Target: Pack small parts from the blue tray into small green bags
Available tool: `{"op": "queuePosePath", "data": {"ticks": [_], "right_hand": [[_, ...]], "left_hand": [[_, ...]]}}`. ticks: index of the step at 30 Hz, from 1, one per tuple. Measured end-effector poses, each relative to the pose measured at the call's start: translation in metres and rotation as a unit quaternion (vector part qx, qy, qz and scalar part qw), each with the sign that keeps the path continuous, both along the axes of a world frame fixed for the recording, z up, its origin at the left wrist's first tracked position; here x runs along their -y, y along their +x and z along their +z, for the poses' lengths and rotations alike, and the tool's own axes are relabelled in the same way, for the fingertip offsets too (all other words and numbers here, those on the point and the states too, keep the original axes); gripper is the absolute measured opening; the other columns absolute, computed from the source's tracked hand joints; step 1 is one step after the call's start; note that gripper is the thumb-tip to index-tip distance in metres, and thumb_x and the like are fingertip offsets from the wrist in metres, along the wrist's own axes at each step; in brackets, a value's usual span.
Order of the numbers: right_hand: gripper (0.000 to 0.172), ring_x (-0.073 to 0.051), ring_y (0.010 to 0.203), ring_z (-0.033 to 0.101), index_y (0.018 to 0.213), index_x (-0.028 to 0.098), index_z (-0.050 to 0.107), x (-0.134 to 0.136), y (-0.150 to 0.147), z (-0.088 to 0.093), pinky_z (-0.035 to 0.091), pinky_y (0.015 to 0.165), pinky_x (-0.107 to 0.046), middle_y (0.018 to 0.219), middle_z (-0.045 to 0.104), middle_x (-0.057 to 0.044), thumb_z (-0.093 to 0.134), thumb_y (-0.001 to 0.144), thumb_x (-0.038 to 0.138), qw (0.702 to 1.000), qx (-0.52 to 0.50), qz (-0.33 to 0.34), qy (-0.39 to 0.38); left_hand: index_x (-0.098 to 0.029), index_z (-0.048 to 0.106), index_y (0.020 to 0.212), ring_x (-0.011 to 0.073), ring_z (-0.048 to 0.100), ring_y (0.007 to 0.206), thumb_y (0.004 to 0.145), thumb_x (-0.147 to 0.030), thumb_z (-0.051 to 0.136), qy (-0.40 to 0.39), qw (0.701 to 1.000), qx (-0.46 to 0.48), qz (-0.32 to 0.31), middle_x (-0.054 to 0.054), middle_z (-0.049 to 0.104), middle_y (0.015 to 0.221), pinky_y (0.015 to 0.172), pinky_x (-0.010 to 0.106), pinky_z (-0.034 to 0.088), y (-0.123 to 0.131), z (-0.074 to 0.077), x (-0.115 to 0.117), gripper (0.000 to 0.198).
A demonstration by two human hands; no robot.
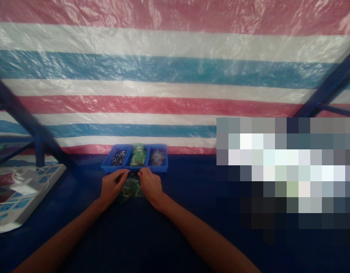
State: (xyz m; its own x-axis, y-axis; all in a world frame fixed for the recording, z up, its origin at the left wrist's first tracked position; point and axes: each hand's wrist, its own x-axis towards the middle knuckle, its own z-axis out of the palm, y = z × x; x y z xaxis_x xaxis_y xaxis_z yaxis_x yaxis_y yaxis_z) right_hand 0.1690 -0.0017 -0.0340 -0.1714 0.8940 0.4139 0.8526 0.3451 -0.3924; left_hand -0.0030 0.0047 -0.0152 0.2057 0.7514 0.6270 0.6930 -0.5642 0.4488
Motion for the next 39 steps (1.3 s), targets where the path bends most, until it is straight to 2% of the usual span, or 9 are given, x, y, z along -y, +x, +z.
{"op": "queuePosePath", "data": {"ticks": [6, 12, 20, 26, 35, 39], "right_hand": [[0.016, -0.016, 0.080, 0.060, 0.093, 0.018, 0.056, 0.003, -0.001, -0.001, 0.041, 0.068, -0.023, 0.088, 0.064, -0.004, 0.042, 0.094, 0.026, 0.987, -0.158, 0.026, 0.026], [0.017, -0.013, 0.064, 0.056, 0.083, 0.018, 0.059, 0.006, -0.001, 0.002, 0.040, 0.063, -0.022, 0.071, 0.062, 0.001, 0.046, 0.091, 0.025, 0.958, -0.283, 0.054, 0.002], [0.015, -0.012, 0.063, 0.056, 0.079, 0.017, 0.064, 0.014, -0.001, 0.009, 0.040, 0.061, -0.022, 0.071, 0.063, 0.000, 0.055, 0.085, 0.028, 0.927, -0.364, 0.095, 0.001], [0.014, -0.013, 0.063, 0.057, 0.077, 0.017, 0.064, 0.010, 0.001, 0.005, 0.042, 0.060, -0.022, 0.071, 0.064, 0.000, 0.057, 0.083, 0.028, 0.917, -0.395, 0.065, -0.001], [0.019, -0.012, 0.055, 0.057, 0.095, 0.018, 0.063, 0.006, 0.000, -0.001, 0.046, 0.055, -0.022, 0.075, 0.066, -0.001, 0.049, 0.087, 0.027, 0.899, -0.429, 0.078, -0.031], [0.022, -0.011, 0.052, 0.054, 0.099, 0.018, 0.062, 0.007, 0.000, 0.000, 0.043, 0.052, -0.021, 0.069, 0.064, 0.001, 0.046, 0.088, 0.028, 0.904, -0.417, 0.089, -0.039]], "left_hand": [[-0.017, 0.066, 0.094, 0.0153, 0.064, 0.079, 0.088, -0.026, 0.051, -0.006, 0.999, 0.033, -0.002, 0.004, 0.069, 0.089, 0.076, 0.025, 0.048, -0.001, 0.002, 0.001, 0.020], [-0.018, 0.065, 0.100, 0.0167, 0.063, 0.083, 0.089, -0.027, 0.047, -0.031, 0.998, 0.052, -0.003, 0.004, 0.069, 0.094, 0.076, 0.026, 0.049, -0.001, 0.003, -0.001, 0.022], [-0.019, 0.063, 0.102, 0.0152, 0.062, 0.077, 0.089, -0.028, 0.048, -0.061, 0.997, 0.049, -0.013, 0.003, 0.067, 0.092, 0.070, 0.026, 0.047, -0.001, 0.003, -0.001, 0.022], [-0.020, 0.062, 0.105, 0.0134, 0.058, 0.069, 0.090, -0.032, 0.047, -0.079, 0.996, 0.022, -0.041, 0.003, 0.065, 0.090, 0.068, 0.026, 0.047, 0.002, 0.004, 0.000, 0.025], [-0.020, 0.060, 0.109, 0.0150, 0.059, 0.077, 0.090, -0.033, 0.047, -0.063, 0.996, 0.009, -0.059, 0.005, 0.064, 0.094, 0.071, 0.027, 0.048, 0.004, 0.004, 0.000, 0.027], [-0.021, 0.061, 0.108, 0.0158, 0.061, 0.083, 0.090, -0.032, 0.047, -0.065, 0.995, 0.004, -0.079, 0.005, 0.064, 0.099, 0.074, 0.027, 0.050, 0.005, 0.001, -0.002, 0.025]]}}
